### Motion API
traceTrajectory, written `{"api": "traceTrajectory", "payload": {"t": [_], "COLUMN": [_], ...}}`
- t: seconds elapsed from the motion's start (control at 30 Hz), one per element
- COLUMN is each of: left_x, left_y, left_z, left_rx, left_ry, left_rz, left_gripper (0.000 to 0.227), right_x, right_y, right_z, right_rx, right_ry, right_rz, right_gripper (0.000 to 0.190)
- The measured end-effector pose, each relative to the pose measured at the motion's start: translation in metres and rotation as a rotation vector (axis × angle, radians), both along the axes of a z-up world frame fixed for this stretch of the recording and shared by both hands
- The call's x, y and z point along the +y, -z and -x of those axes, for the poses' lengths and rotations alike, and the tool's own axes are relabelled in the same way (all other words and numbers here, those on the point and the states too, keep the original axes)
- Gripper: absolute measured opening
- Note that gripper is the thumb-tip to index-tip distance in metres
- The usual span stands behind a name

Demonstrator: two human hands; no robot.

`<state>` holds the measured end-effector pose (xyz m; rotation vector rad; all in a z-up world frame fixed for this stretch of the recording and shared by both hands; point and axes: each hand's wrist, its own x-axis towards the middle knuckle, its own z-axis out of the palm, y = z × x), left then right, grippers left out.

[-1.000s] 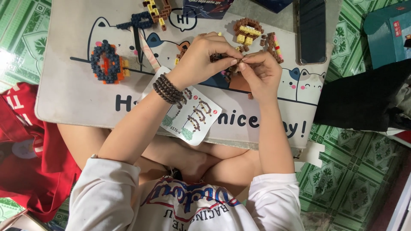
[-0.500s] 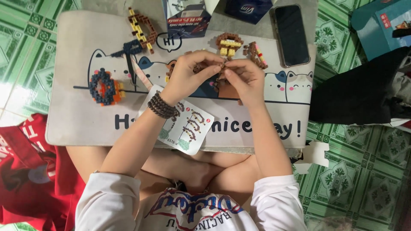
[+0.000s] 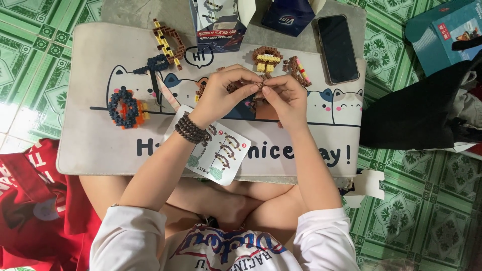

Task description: Assembling a small figure using interlocking micro toy blocks

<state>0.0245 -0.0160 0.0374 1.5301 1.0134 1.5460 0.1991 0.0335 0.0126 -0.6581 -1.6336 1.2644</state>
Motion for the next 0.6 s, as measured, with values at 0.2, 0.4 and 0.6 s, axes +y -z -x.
{"api": "traceTrajectory", "payload": {"t": [0.2, 0.4, 0.6], "left_x": [-0.0015, -0.0001, -0.0010], "left_y": [-0.0030, -0.0009, -0.0054], "left_z": [0.0003, 0.0005, 0.0007], "left_rx": [0.000, 0.013, 0.032], "left_ry": [0.000, -0.013, -0.014], "left_rz": [-0.004, -0.024, -0.026], "left_gripper": [0.013, 0.012, 0.012], "right_x": [0.0000, -0.0009, -0.0001], "right_y": [-0.0004, 0.0011, -0.0018], "right_z": [0.0010, 0.0015, 0.0022], "right_rx": [0.023, 0.008, -0.004], "right_ry": [0.011, 0.009, 0.027], "right_rz": [-0.003, -0.023, -0.031], "right_gripper": [0.009, 0.009, 0.008]}}
